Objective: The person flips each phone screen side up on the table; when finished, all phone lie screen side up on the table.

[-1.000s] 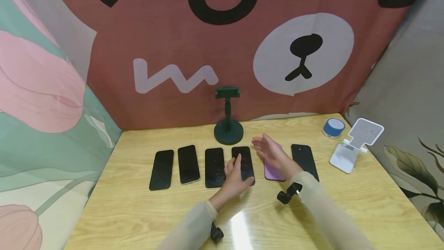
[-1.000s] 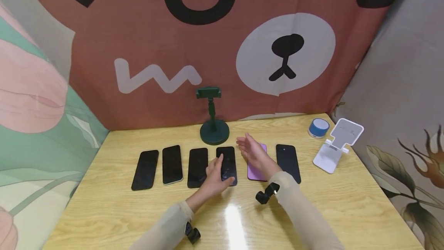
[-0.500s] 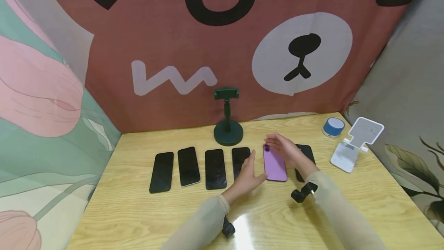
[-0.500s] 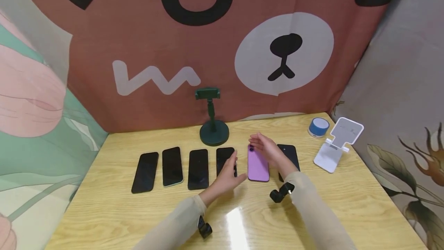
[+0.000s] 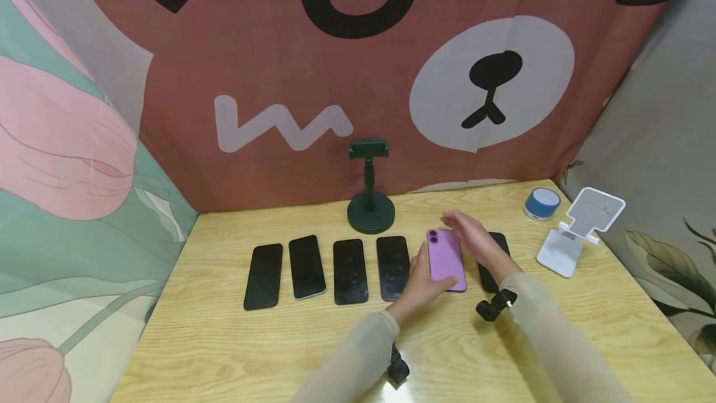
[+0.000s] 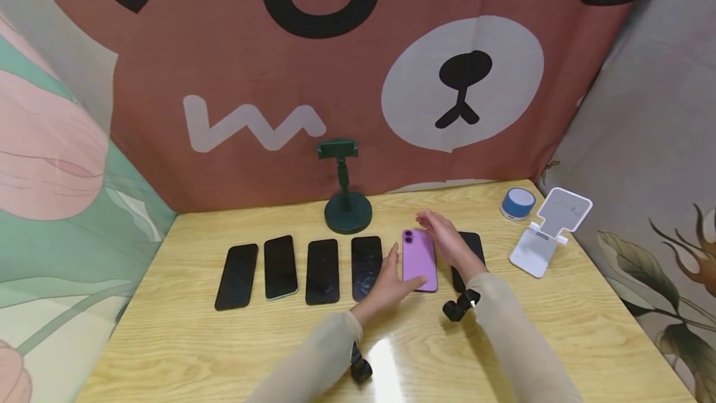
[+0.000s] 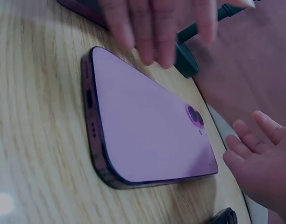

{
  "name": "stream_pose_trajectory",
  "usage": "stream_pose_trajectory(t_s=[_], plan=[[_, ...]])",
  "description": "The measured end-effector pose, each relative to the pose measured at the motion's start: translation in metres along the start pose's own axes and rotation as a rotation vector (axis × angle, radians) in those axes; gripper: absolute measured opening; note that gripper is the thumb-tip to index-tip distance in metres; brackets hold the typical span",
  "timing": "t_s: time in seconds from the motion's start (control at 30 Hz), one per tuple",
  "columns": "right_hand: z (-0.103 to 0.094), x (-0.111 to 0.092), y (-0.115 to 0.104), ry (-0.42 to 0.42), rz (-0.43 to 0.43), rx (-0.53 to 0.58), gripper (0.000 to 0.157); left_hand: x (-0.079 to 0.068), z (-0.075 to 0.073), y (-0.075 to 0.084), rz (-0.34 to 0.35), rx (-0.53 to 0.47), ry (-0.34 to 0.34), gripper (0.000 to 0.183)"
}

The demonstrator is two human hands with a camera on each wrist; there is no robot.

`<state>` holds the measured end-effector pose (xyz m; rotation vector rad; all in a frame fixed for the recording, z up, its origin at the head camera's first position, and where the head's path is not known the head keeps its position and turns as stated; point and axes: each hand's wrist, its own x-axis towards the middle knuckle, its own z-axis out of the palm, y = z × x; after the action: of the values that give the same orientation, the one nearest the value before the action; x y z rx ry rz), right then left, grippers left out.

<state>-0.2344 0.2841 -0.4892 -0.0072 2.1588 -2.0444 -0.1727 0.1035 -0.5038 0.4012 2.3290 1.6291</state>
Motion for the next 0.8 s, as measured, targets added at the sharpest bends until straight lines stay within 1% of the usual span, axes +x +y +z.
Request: stream_pose_trajectory(t_s=[0.1, 0.13, 0.23, 0.4, 0.57, 0.63, 0.8], plan=[[-0.003, 0.001, 0.000, 0.005, 0.000, -0.041, 0.072, 0.000, 0.008, -0.001, -0.037, -0.029, 0.019, 0.105], [-0.004, 0.001, 0.001, 0.006, 0.005, -0.049, 0.072, 0.000, 0.010, -0.001, -0.052, -0.025, 0.020, 0.106], [-0.006, 0.001, 0.002, 0.000, 0.020, -0.074, 0.073, 0.001, 0.015, 0.001, -0.061, -0.005, 0.018, 0.109], [-0.009, -0.001, 0.004, -0.013, 0.044, -0.111, 0.073, 0.004, 0.021, 0.004, -0.075, 0.079, 0.010, 0.112], [-0.010, -0.002, 0.006, -0.018, 0.076, -0.133, 0.069, 0.009, 0.026, 0.003, -0.050, 0.151, 0.000, 0.117], [-0.009, -0.002, 0.007, -0.019, 0.094, -0.149, 0.070, 0.009, 0.027, 0.002, -0.054, 0.186, -0.007, 0.118], [-0.008, -0.003, 0.007, -0.011, 0.129, -0.159, 0.070, 0.008, 0.028, 0.001, -0.054, 0.293, -0.021, 0.114]])
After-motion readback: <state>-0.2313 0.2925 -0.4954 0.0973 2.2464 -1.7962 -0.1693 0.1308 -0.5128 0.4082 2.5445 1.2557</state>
